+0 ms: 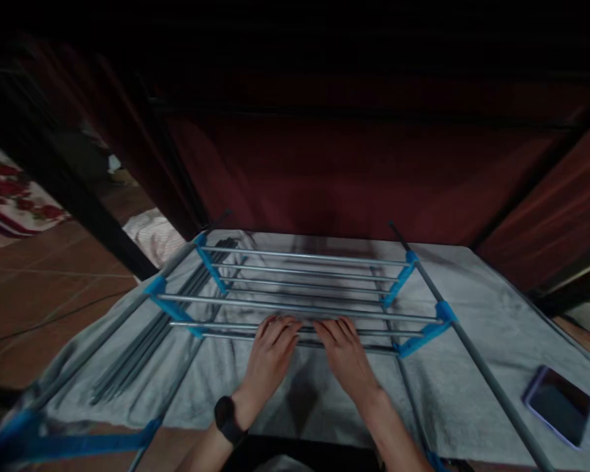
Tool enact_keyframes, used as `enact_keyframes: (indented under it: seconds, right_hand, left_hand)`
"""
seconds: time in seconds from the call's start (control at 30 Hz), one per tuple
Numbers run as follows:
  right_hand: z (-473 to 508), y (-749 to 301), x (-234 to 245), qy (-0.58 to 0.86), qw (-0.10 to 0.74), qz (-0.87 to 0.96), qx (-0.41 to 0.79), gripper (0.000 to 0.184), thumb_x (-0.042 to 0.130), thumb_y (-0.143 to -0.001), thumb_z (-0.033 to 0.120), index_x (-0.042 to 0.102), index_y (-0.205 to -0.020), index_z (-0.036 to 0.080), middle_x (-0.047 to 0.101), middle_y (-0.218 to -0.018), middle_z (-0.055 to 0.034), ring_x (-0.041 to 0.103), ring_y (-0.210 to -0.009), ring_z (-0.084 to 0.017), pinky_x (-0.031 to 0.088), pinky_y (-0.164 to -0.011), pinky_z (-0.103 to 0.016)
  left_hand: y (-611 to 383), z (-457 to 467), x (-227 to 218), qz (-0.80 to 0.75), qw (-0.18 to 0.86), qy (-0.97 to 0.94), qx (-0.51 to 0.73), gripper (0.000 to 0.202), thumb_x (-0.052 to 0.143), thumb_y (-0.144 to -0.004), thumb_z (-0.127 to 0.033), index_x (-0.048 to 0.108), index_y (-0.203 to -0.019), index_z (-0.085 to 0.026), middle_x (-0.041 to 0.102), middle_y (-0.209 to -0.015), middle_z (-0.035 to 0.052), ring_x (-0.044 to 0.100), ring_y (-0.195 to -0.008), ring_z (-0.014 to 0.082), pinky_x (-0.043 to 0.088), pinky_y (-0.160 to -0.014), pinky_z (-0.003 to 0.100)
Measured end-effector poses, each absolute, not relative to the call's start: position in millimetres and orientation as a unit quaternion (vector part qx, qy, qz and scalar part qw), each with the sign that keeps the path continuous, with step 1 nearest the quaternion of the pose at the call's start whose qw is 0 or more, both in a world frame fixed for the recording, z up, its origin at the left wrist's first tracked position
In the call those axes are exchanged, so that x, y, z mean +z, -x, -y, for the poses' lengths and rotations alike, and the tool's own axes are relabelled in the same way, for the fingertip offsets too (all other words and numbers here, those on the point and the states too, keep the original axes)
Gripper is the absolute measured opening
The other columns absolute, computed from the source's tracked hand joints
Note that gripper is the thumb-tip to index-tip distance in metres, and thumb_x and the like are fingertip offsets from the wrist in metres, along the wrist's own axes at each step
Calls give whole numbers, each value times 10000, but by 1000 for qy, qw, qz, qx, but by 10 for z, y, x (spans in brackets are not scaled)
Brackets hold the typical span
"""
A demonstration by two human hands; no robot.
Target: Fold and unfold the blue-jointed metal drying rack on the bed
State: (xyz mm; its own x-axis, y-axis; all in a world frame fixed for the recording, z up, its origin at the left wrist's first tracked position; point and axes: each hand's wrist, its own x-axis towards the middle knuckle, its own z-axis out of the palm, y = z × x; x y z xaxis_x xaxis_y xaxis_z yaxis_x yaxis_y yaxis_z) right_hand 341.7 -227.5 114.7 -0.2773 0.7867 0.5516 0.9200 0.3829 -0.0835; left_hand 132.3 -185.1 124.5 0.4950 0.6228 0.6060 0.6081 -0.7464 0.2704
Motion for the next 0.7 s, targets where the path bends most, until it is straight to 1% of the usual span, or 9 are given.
enact_keyframes:
  seconds: [0.13,0.2,0.27,0.33,0.4,0.47,0.57,0.63,0.7]
  right_hand:
    - [2253,-3478,1134,537,251,793,-143,441,463,-989,51,655,-1348,220,722,-1149,-78,660,-1039,-244,512,-1040,-479]
    - [2248,-3491,1129,532,250,796,-146,423,455,-1002,64,656,-1343,216,725,-1131,-79,664,-1020,-242,512,-1026,-472]
    - [2243,-3499,1124,526,251,798,-153,384,448,-1024,93,658,-1325,205,726,-1120,-84,667,-1011,-243,502,-1036,-478]
    - [2240,-3507,1117,522,252,799,-160,350,442,-1043,127,659,-1307,198,724,-1121,-89,668,-1013,-245,491,-1050,-486]
    - [2238,-3518,1109,521,253,798,-164,329,443,-1054,157,660,-1297,200,724,-1120,-91,667,-1017,-248,494,-1045,-487]
    - [2238,-3527,1100,521,253,799,-164,320,448,-1058,183,657,-1300,207,724,-1120,-91,667,-1023,-252,503,-1029,-484]
    - [2236,-3531,1089,516,254,801,-164,320,441,-1062,197,653,-1301,214,726,-1117,-89,673,-1030,-255,503,-1027,-485]
    - [2230,-3532,1084,515,257,802,-161,330,429,-1060,184,651,-1302,221,729,-1112,-85,683,-1022,-248,502,-1030,-479]
    - [2223,-3543,1077,515,259,802,-157,343,425,-1054,169,651,-1304,233,732,-1106,-81,691,-1004,-241,506,-1026,-473]
  left_hand:
    - [-886,1878,1133,-486,25,-722,491,165,540,-1029,-243,700,-1067,-234,711,-1000,60,646,-953,226,492,-897,407]
    - [-586,1792,1065,-556,54,-590,582,169,560,-1020,-347,677,-979,-232,673,-944,45,624,-920,223,487,-851,381]
    - [-286,1630,1018,-598,84,-441,664,193,592,-989,-422,641,-976,-236,644,-966,32,613,-921,211,488,-846,358]
    - [-27,1423,1005,-603,110,-338,714,235,625,-949,-466,621,-1024,-243,644,-1027,31,624,-966,198,491,-878,339]
    - [163,1213,1028,-587,149,-298,738,313,604,-934,-524,634,-1042,-231,671,-1060,48,645,-1011,199,496,-913,330]
    - [279,1032,1077,-574,212,-299,732,460,514,-942,-616,680,-977,-188,713,-987,78,669,-977,216,509,-900,336]
    - [337,838,1152,-574,287,-315,699,668,404,-940,-715,716,-799,-141,708,-754,95,670,-778,222,524,-768,337]
    - [333,746,1175,-566,319,-308,695,672,405,-926,-732,674,-689,-164,643,-614,60,607,-611,190,497,-645,315]
    - [319,674,1170,-551,346,-284,704,632,409,-917,-729,576,-606,-205,548,-519,8,506,-493,147,443,-549,281]
